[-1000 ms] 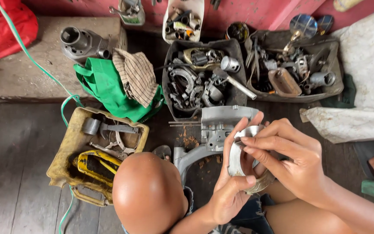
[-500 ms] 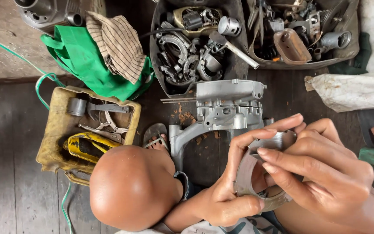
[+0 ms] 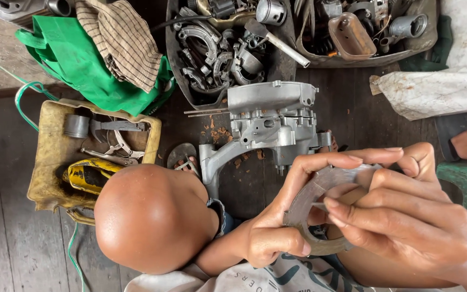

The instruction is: Cleaning and deburring a circular metal engine component using a small hand tool.

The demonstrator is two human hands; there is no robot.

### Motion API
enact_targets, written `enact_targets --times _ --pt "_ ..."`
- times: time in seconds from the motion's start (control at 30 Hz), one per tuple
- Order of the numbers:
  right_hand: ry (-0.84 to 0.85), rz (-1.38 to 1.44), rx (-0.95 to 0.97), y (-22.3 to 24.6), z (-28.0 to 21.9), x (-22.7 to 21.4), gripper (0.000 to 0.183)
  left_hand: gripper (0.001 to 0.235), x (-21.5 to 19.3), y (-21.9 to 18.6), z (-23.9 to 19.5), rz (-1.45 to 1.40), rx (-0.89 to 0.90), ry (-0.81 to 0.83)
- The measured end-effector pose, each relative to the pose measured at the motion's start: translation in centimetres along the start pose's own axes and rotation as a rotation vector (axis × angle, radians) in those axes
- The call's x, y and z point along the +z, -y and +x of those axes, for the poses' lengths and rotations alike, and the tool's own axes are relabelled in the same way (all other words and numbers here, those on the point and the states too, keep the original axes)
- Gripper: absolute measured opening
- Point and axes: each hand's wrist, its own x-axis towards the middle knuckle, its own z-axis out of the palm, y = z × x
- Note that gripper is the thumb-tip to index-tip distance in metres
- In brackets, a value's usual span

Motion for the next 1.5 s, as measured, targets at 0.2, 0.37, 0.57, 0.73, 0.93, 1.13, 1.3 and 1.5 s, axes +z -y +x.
enact_targets --times 0.2,0.37,0.57,0.73,0.93,1.13,1.3,1.5 --pt "-0.002 0.025 0.034 0.2 -0.8 -0.1 0.009 0.084 -0.1 1.0 0.1 -0.006 0.033 0.026" --pt "-0.005 0.013 0.045 0.2 -1.4 -0.4 0.011 0.084 0.1 0.7 0.2 -0.006 -0.012 0.020" --pt "0.006 0.049 0.053 0.2 -1.6 -0.1 0.016 0.084 0.1 1.0 0.0 0.012 0.037 0.016" --pt "-0.007 0.001 0.066 0.3 -1.2 -0.1 0.008 0.087 0.2 0.9 -0.1 -0.023 -0.020 -0.037" --pt "0.002 0.010 0.024 0.2 -1.0 0.2 0.011 0.092 -0.4 1.4 -0.2 0.058 0.076 0.030" --pt "-0.014 0.042 0.044 0.2 -0.9 0.4 0.011 0.088 0.1 0.5 -0.4 -0.041 0.018 -0.025" --pt "0.008 0.036 0.041 0.2 -0.9 0.4 0.009 0.087 -0.1 0.8 -0.4 0.002 0.034 -0.004" --pt "-0.009 0.066 0.049 0.3 -0.7 0.4 0.009 0.087 0.2 -0.1 -0.4 0.002 -0.032 -0.039"
